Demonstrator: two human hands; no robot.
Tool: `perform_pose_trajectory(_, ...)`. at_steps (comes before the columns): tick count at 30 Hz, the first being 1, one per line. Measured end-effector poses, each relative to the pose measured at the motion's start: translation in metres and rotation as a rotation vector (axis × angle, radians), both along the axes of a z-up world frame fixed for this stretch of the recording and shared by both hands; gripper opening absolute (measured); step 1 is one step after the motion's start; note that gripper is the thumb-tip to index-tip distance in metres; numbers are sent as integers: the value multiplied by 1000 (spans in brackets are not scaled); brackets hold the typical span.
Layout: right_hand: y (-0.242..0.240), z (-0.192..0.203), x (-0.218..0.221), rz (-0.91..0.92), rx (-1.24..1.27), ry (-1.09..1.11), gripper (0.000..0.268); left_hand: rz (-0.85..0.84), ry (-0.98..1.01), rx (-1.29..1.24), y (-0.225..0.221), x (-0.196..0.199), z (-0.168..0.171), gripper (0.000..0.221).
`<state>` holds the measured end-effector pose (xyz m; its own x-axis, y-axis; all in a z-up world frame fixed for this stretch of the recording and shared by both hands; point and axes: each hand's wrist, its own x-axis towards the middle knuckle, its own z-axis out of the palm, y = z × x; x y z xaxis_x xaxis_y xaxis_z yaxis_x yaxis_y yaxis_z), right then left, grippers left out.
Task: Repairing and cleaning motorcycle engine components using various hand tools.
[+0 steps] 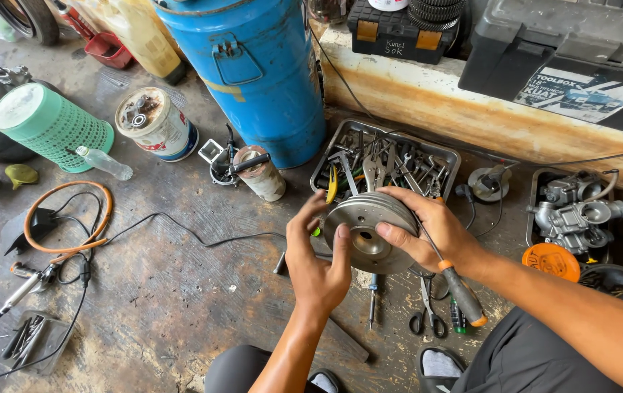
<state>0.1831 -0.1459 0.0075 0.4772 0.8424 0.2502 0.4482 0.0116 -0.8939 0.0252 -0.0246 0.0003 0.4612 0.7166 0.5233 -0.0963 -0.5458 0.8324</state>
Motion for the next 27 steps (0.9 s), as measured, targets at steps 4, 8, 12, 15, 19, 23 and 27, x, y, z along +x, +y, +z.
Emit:
perform_pose_trajectory(4, 4, 5, -7, -19, -13, 18, 54, -24, 222, -420, -12, 1, 3, 83)
perform_pose_trajectory(8, 7, 3, 3, 101, -26, 153, 55, -116, 258, -744, -11, -4, -6, 78)
perform_pose_trajectory(12, 7, 9, 16, 387, -92, 229, 51, -543, 0, -1034, 15, -17, -15, 91)
perform_pose_trajectory(15, 9, 25, 10, 466, -151, 247, 54, -801, -75, -1141, 7, -8, -42, 78)
perform_pose_trajectory(19, 7, 16, 21, 484, -181, 242, 52, -867, -196, -1263, -12, -14, -56, 82)
perform_pose_trajectory(23, 10, 8, 32, 342, 111, -189, 50, -891, -139, -1165, -21, -12, -16, 92)
perform_pose_trajectory(27, -4, 39, 9, 110, 245, -254, 46, -681, -261, -1361, -15, -14, -16, 76)
